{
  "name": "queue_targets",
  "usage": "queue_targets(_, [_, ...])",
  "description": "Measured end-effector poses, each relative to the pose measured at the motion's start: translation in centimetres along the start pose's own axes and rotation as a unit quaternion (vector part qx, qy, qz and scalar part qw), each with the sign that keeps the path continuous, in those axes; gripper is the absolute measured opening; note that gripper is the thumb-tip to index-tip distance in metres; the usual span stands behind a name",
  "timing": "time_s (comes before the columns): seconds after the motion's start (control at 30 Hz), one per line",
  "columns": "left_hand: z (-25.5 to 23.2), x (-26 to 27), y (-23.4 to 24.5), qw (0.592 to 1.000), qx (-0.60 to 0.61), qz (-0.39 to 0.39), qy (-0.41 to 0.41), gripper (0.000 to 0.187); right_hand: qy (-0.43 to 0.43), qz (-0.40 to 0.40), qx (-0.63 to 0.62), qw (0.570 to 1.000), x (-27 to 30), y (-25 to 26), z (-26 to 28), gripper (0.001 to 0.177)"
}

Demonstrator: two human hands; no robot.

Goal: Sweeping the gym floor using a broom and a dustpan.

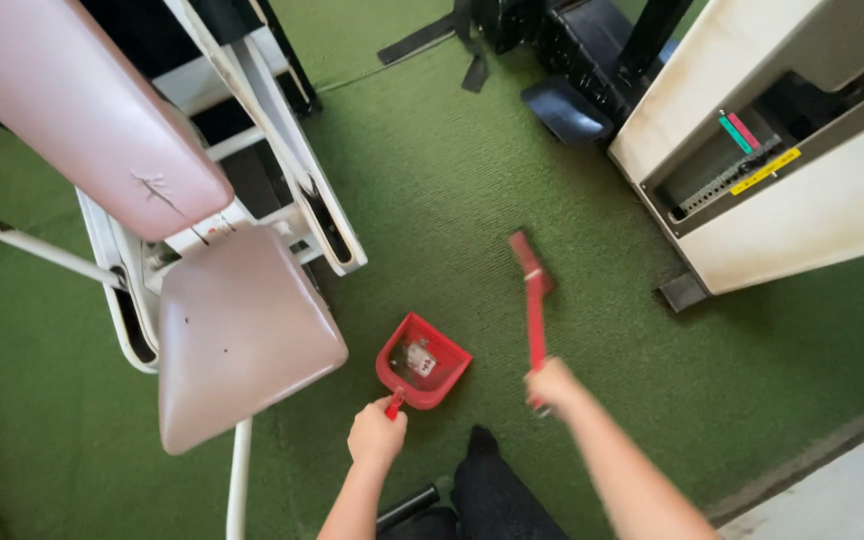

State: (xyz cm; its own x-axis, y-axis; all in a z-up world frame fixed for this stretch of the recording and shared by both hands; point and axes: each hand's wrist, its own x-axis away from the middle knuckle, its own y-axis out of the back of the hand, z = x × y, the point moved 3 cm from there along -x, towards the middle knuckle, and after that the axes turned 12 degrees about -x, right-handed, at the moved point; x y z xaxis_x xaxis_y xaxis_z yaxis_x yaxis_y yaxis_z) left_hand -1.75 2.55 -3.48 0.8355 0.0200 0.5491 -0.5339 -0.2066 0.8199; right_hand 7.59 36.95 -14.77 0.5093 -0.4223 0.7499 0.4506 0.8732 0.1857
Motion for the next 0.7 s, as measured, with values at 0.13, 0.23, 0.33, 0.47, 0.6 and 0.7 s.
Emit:
queue_targets(0.13, [-2.0,-0.2,1.3,1.0,0.004,-0.001,0.019,0.039,-0.041,0.17,0.229,0.958,6.4,-7.7,-5.2,0.007])
queue_targets(0.23, [-2.8,-1.2,1.5,1.0,-0.014,-0.005,0.002,0.036,-0.079,0.227,0.123,0.963,11.4,-8.6,-6.0,0.025])
queue_targets(0.33, [-2.9,-2.1,1.5,1.0,-0.02,0.009,0.009,0.037,-0.063,0.225,0.112,0.966,11.4,-3.7,-3.0,0.039])
queue_targets(0.47, [-3.3,-1.7,2.3,0.999,-0.032,0.013,0.012,0.036,-0.162,0.14,-0.048,0.976,12.1,7.5,3.3,0.054])
queue_targets(0.6, [-3.7,-1.8,2.4,1.0,-0.017,0.017,0.016,0.036,-0.129,0.075,-0.005,0.989,11.4,15.1,6.9,0.058])
queue_targets(0.7, [-3.5,-2.2,2.2,1.0,-0.03,0.008,0.002,0.035,-0.079,0.056,-0.029,0.995,5.0,17.2,4.1,0.047])
